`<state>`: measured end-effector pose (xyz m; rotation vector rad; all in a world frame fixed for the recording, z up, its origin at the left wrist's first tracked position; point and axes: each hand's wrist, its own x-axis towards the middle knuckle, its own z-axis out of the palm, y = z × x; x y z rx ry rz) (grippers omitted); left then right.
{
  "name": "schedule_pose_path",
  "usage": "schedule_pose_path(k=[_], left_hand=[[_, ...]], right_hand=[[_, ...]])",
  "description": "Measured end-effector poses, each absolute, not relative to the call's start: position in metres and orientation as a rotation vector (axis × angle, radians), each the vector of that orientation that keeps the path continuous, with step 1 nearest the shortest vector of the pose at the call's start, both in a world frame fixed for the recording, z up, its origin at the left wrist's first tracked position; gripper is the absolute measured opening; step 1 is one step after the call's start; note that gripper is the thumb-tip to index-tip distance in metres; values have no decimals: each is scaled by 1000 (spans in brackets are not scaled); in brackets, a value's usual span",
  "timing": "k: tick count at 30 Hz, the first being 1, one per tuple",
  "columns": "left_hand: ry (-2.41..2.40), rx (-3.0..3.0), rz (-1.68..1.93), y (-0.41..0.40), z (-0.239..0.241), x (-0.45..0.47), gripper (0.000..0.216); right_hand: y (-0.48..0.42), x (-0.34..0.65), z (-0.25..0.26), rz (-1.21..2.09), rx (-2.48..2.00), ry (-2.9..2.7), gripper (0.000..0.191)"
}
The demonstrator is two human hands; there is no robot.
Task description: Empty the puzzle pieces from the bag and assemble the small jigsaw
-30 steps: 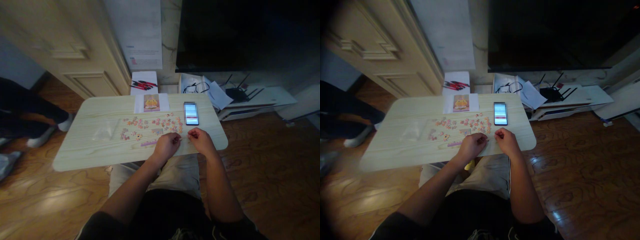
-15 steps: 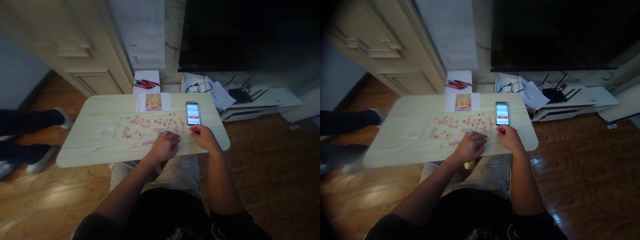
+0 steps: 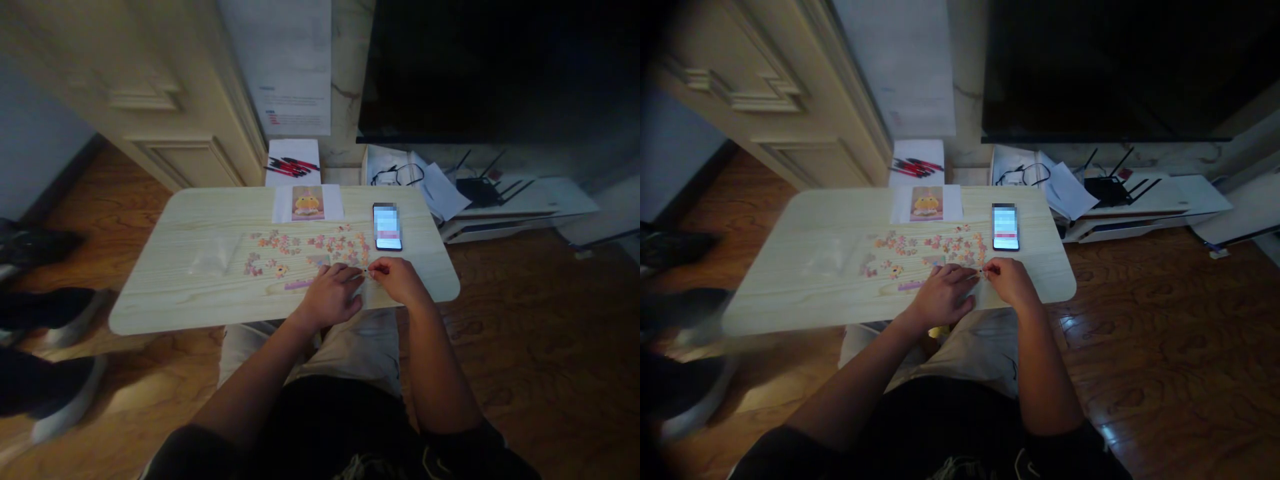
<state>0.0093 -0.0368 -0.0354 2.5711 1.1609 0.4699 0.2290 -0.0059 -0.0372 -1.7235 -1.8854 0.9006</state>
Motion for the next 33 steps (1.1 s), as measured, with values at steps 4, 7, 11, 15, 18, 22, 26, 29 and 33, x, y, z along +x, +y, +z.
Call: schedule_pose_path(k=[4, 7, 11, 15, 18, 22, 26, 29, 33], left_hand=[[1152, 2548, 490, -38, -36, 9, 49], [1152, 2547, 489, -38, -36, 9, 49], [1160, 2559, 478, -38, -35, 8, 47], [1182, 2547, 471, -40, -33, 8, 43], [1179, 2546, 474, -41, -35, 8, 44], [1161, 2552, 489, -42, -38, 9, 49], [1159, 2551, 489, -42, -39, 10, 49], [1164, 2552, 488, -42, -38, 10, 47], [1179, 2558, 477, -41, -38, 10, 45]], right_hand=[[-4, 225, -36, 850, -1743, -1920, 12], [-3, 223, -35, 811, -1758, -1947, 12], [-3, 224, -36, 775, -1772, -1976, 10], [-4, 225, -39, 736, -1869, -1931, 5], [-4, 225, -41, 744, -1911, -1899, 5], [-5, 222, -40, 774, -1901, -1896, 5], [-7, 218, -39, 799, -1945, -1828, 6], [-8, 213, -40, 797, -1966, -1788, 8], [-8, 211, -42, 734, -1982, -1833, 11]])
